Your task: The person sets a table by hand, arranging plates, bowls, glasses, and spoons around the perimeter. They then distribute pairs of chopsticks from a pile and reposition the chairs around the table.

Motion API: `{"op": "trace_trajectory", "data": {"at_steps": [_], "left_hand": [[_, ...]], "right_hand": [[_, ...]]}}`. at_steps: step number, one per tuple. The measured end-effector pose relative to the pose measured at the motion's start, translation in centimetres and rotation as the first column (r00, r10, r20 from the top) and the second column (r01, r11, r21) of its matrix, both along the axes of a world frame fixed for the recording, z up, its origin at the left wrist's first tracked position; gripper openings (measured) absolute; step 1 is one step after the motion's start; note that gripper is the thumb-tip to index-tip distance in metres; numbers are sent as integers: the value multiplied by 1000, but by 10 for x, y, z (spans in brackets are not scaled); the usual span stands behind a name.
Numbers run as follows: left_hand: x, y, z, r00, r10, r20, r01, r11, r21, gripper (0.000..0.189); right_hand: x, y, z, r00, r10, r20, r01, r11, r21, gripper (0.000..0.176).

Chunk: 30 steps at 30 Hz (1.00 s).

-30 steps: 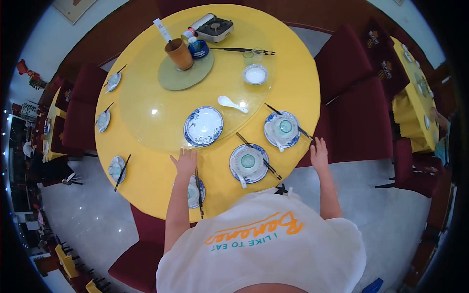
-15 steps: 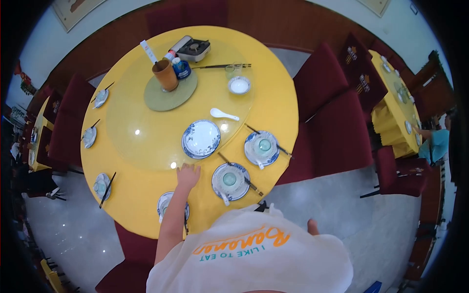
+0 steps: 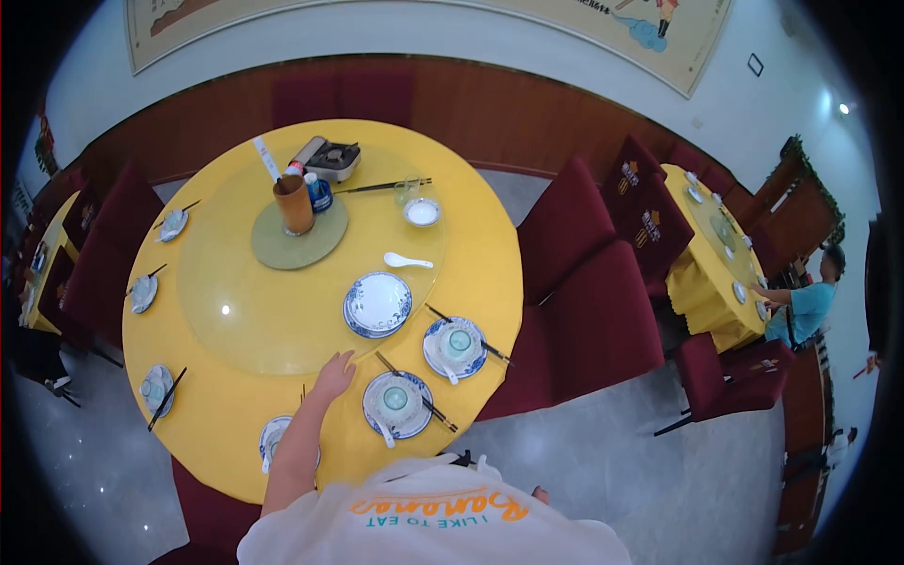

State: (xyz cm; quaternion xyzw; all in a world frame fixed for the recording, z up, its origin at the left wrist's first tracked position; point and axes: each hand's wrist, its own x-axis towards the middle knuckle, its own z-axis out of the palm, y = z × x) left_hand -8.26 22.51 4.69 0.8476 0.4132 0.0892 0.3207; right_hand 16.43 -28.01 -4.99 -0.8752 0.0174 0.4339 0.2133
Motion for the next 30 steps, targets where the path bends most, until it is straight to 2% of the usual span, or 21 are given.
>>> {"op": "trace_trajectory", "data": {"at_steps": [3, 6, 8, 11, 13, 15, 17, 18, 19, 20, 21, 23, 26, 29, 30], "left_hand": [[-12, -24, 12, 978, 53, 200, -66, 996, 61, 41], [-26, -67, 34, 905, 201, 375, -277, 948, 160, 39], [-41, -106, 46, 826, 327, 459, -413, 906, 97, 39], [-65, -168, 41, 769, 446, 458, -516, 856, 30, 41], [-78, -211, 36, 747, 489, 450, -546, 838, -5, 41], [-91, -249, 35, 776, 460, 432, -530, 846, 52, 38], [-108, -276, 4, 768, 444, 461, -545, 832, 106, 38], [-105, -290, 23, 700, 526, 483, -609, 793, 19, 37], [-113, -299, 8, 716, 517, 470, -624, 776, 96, 36], [-116, -308, 4, 688, 561, 461, -658, 750, 69, 37], [-121, -314, 1, 648, 608, 458, -690, 724, 14, 37], [-137, -320, -10, 635, 644, 427, -720, 693, 25, 43], [-151, -313, 6, 570, 672, 474, -746, 664, -44, 48], [-168, -300, 14, 636, 651, 415, -749, 650, 128, 52], [-167, -296, 22, 646, 640, 417, -745, 647, 161, 51]], "right_hand": [[9, -13, 4, 1000, 13, 2, -13, 999, -34, 35], [11, -23, 7, 999, 41, -17, -42, 998, -57, 35], [10, -23, 6, 996, 86, -26, -87, 994, -61, 35], [15, -14, 0, 975, 219, -20, -220, 973, -71, 36], [24, 1, -9, 929, 369, 4, -368, 926, -82, 36], [45, 21, -26, 805, 591, 62, -580, 804, -131, 36], [69, 55, -49, 545, 830, 116, -793, 555, -249, 37], [76, 81, -53, 443, 885, 145, -827, 465, -316, 37], [82, 107, -51, 477, 857, 197, -783, 516, -348, 37], [83, 130, -49, 532, 809, 248, -726, 587, -357, 37], [51, 158, 33, 838, 393, 380, -362, 920, -151, 39], [53, 172, 38, 853, 287, 435, -256, 958, -130, 38], [37, 158, 69, 926, 67, 372, -52, 997, -49, 36], [44, 108, 20, 959, 144, 246, -119, 986, -114, 34], [44, 89, 4, 941, 180, 286, -138, 977, -159, 33]]}}
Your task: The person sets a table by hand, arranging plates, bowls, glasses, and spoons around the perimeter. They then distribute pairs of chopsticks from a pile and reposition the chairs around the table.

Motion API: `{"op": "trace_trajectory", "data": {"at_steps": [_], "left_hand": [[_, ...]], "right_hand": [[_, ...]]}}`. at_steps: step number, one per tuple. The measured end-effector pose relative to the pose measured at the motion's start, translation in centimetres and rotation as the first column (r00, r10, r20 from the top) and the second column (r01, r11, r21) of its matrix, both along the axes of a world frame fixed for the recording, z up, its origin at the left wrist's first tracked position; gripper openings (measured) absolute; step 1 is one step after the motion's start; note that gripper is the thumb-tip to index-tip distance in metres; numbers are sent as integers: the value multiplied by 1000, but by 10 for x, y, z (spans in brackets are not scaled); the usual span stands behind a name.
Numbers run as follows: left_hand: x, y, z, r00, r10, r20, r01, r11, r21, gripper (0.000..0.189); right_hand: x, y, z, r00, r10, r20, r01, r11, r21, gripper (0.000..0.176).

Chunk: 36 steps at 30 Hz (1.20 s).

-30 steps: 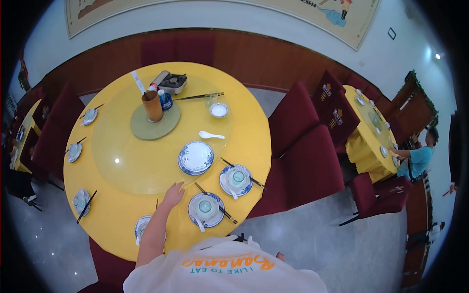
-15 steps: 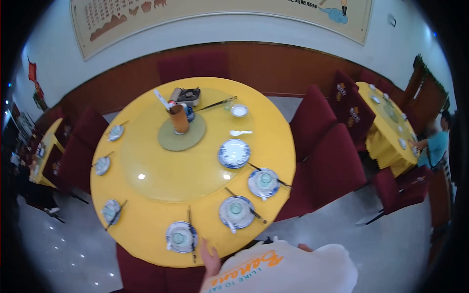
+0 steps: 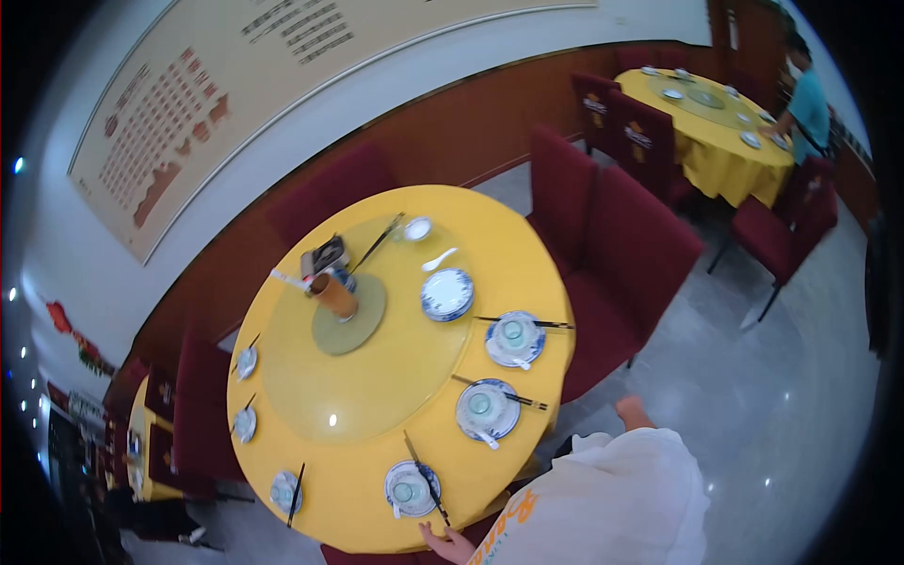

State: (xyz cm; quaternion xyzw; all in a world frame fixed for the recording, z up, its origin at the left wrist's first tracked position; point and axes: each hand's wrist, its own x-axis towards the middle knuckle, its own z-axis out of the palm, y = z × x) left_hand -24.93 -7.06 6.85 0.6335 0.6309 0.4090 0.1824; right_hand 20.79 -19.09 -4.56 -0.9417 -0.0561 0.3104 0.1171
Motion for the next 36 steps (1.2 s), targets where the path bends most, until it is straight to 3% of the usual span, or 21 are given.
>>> {"op": "trace_trajectory", "data": {"at_steps": [2, 4, 6, 7, 8, 10, 12, 13, 15, 18, 20, 22, 23, 24, 26, 28, 30, 35, 36], "left_hand": [[8, 13, 24, 999, -36, -31, 36, 999, 9, 50], [28, 23, 56, 994, -107, -26, 106, 994, -17, 50], [63, 32, 92, 977, -211, 11, 211, 976, -58, 52], [84, 35, 113, 961, -274, 42, 277, 956, -96, 54], [79, 55, 58, 929, -289, -232, 335, 922, 194, 42], [127, 65, 66, 843, -417, -339, 492, 853, 174, 43], [184, 67, 79, 722, -533, -441, 638, 760, 126, 50], [217, 69, 83, 679, -605, -415, 697, 709, 107, 47], [291, 59, 97, 592, -700, -399, 785, 613, 89, 43], [399, 22, 112, 524, -761, -383, 847, 514, 138, 39], [464, -7, 115, 481, -800, -358, 877, 442, 189, 36], [521, -40, 121, 440, -837, -326, 898, 414, 147, 38], [544, -49, 115, 403, -856, -323, 915, 373, 155, 38], [570, -58, 109, 371, -873, -317, 928, 332, 171, 38], [613, -71, 108, 327, -897, -298, 941, 282, 186, 38], [650, -79, 112, 316, -906, -280, 945, 277, 173, 38], [687, -79, 113, 340, -909, -241, 937, 305, 169, 37], [777, -56, 82, 441, -896, -53, 891, 430, 142, 31], [790, -52, 88, 444, -893, 80, 884, 451, 125, 26]], "right_hand": [[-9, -43, -42, 994, 49, 99, -40, 995, -89, 32], [2, -96, -172, 992, -85, 89, 86, 996, -10, 26], [-5, -127, -134, 957, 262, -128, -261, 965, 25, 25], [-12, -137, -108, 960, 221, -172, -207, 974, 94, 28], [-21, -148, -79, 975, 119, -189, -79, 976, 204, 31], [-39, -177, -20, 974, -55, -220, 146, 895, 422, 37], [-53, -209, 36, 965, -163, -207, 255, 775, 578, 45], [-58, -223, 56, 961, -202, -189, 276, 739, 615, 48], [-49, -259, 58, 976, -208, -59, 199, 761, 618, 54], [-7, -314, -17, 895, -365, -258, 447, 720, 531, 54], [4, -358, -32, 978, -208, 18, 174, 858, 482, 49], [17, -388, -45, 843, -412, -347, 537, 602, 591, 45], [29, -395, -40, 615, -508, -603, 785, 320, 531, 42], [44, -395, -18, 310, -544, -780, 925, -16, 379, 41], [65, -398, 9, 222, -523, -823, 939, -113, 325, 43], [83, -373, 101, 167, -591, -789, 945, -133, 299, 44], [121, -368, 136, 187, -615, -766, 944, -102, 313, 43], [263, -373, 114, 398, -596, -697, 907, 139, 398, 42], [294, -366, 110, 441, -579, -686, 891, 190, 412, 42]]}}
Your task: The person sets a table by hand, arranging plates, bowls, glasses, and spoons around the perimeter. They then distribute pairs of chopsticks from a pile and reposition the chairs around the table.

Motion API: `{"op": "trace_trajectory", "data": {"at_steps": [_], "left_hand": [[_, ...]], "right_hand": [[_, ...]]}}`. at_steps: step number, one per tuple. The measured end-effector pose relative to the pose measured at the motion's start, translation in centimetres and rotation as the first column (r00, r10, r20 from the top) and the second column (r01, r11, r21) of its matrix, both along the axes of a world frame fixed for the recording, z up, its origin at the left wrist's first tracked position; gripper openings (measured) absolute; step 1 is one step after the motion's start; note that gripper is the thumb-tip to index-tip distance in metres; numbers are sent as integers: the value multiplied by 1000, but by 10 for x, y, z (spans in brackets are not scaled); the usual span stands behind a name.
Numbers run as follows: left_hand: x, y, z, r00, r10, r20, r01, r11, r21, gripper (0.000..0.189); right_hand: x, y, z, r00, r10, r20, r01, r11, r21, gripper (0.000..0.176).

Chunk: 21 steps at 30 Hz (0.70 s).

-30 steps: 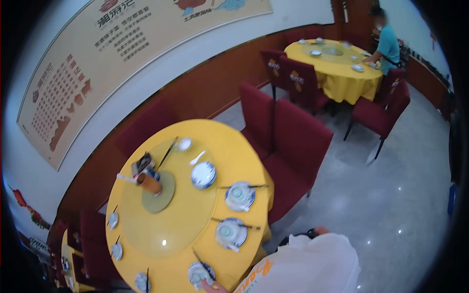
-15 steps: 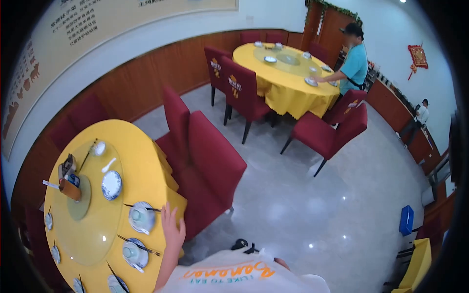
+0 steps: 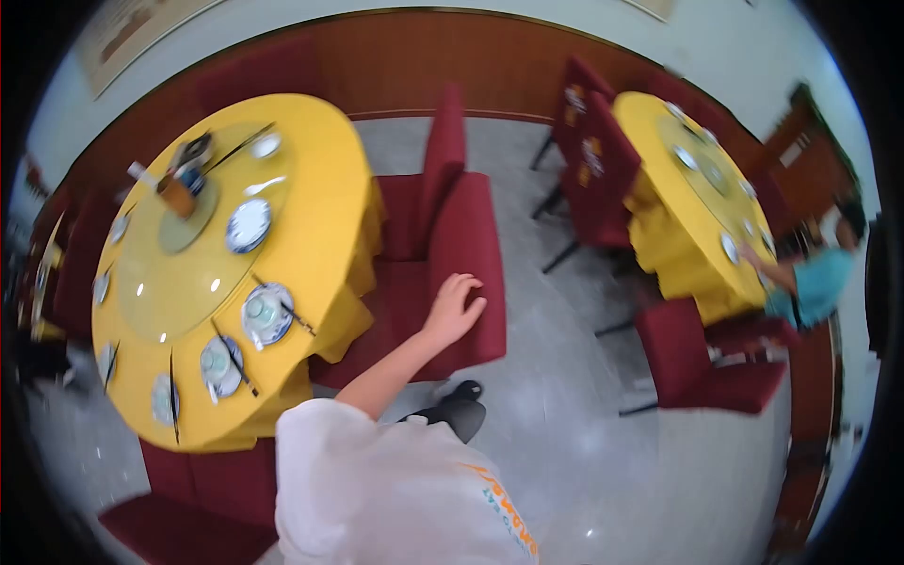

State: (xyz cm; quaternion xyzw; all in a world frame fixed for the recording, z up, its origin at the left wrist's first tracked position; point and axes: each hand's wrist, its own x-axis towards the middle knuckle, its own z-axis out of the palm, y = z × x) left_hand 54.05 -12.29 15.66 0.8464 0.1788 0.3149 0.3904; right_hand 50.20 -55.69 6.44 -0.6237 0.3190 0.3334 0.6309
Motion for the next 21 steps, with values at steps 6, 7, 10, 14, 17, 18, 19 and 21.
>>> {"op": "trace_trajectory", "data": {"at_steps": [6, 7, 10, 14, 17, 18, 19, 21], "left_hand": [[87, 23, 3, 952, 303, -52, -306, 951, -52, 27], [102, 29, -3, 923, 367, -114, -359, 929, 89, 32], [128, 63, -3, 900, 397, -181, -406, 914, -15, 28], [153, 97, 5, 860, 486, -154, -485, 873, 47, 23], [159, 101, 10, 831, 555, -20, -544, 820, 178, 25], [158, 99, 12, 835, 549, -51, -535, 829, 160, 26], [159, 97, 14, 837, 542, -73, -530, 837, 138, 27], [161, 97, 7, 838, 532, -119, -514, 844, 149, 25]], "right_hand": [[193, 79, -6, 955, 283, 93, -281, 959, -37, 40], [227, 98, -5, 939, 330, 100, -327, 944, -43, 40], [323, 162, 2, 878, 465, 114, -458, 885, -82, 39], [427, 239, 14, 759, 639, 128, -621, 768, -153, 39], [477, 306, 15, 624, 769, 135, -750, 639, -171, 38], [489, 327, 11, 571, 811, 128, -793, 585, -169, 38], [498, 350, 12, 537, 834, 124, -818, 551, -165, 37], [514, 397, 5, 437, 892, 116, -880, 451, -151, 37]]}}
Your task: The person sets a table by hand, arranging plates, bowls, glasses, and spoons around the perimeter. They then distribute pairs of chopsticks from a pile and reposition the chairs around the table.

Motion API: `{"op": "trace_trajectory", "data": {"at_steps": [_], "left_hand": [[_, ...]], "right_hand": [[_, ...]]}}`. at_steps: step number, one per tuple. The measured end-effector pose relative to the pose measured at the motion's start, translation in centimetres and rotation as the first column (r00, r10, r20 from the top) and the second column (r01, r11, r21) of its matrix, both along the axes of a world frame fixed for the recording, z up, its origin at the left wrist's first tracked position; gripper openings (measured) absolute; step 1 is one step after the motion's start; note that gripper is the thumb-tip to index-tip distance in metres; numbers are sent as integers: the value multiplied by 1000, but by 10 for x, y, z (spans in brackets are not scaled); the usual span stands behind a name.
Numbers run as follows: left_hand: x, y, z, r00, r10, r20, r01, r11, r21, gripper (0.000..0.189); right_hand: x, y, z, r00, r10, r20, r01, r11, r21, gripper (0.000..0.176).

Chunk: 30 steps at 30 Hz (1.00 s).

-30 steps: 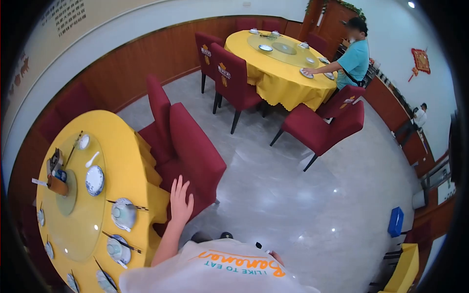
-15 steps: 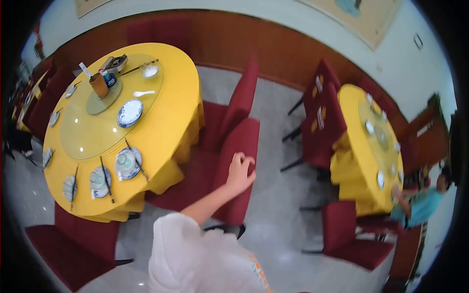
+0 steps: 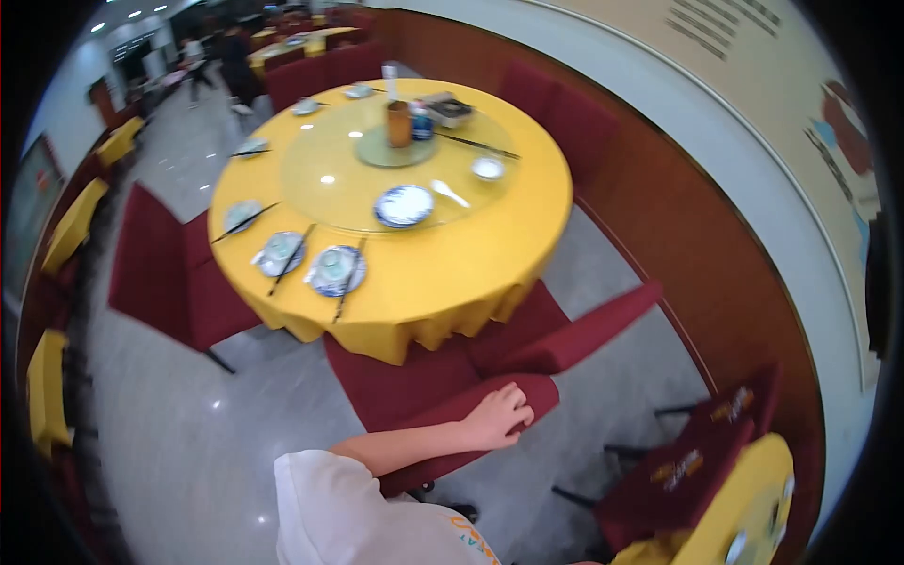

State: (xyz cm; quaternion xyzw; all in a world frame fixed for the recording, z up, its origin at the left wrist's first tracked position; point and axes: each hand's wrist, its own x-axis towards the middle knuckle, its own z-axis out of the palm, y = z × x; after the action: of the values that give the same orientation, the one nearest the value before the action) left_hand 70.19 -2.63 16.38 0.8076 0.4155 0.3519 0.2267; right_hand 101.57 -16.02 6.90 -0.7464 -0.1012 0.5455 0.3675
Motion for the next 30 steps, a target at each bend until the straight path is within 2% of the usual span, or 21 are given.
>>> {"op": "trace_trajectory", "data": {"at_steps": [2, 5, 8, 10, 12, 14, 17, 20, 24, 27, 30], "left_hand": [[3, -4, 11, 978, 93, -189, -87, 995, 39, 23], [24, -4, 18, 903, 278, -326, -228, 956, 183, 23], [53, 6, 19, 839, 359, -408, -356, 930, 87, 27], [74, 16, 19, 769, 515, -380, -482, 856, 184, 29], [99, 28, 20, 620, 705, -344, -655, 706, 269, 31], [117, 41, 22, 514, 763, -392, -762, 616, 198, 31], [134, 63, 18, 339, 894, -294, -884, 409, 227, 27], [142, 82, 14, 141, 949, -281, -941, 216, 259, 26], [152, 98, 18, -65, 951, -302, -935, 47, 351, 24], [151, 102, 15, -110, 957, -269, -885, 29, 464, 23], [155, 109, 15, -144, 957, -252, -897, -18, 443, 14]], "right_hand": [[11, 47, -9, 993, 118, -26, -118, 993, 1, 37], [35, 102, -18, 958, 280, -56, -280, 960, 9, 36], [79, 142, -27, 909, 409, -81, -408, 912, 35, 35], [117, 168, -27, 881, 465, -92, -461, 885, 55, 35], [155, 191, -20, 856, 509, -90, -505, 861, 62, 34], [184, 214, -12, 840, 536, -86, -531, 844, 72, 34], [218, 252, -2, 816, 573, -83, -565, 819, 97, 33], [241, 295, 5, 793, 604, -78, -594, 796, 119, 33], [246, 382, -7, 762, 639, -99, -626, 768, 136, 32], [235, 455, -18, 749, 652, -115, -641, 758, 121, 31], [223, 536, -23, 748, 655, -110, -650, 756, 82, 30]]}}
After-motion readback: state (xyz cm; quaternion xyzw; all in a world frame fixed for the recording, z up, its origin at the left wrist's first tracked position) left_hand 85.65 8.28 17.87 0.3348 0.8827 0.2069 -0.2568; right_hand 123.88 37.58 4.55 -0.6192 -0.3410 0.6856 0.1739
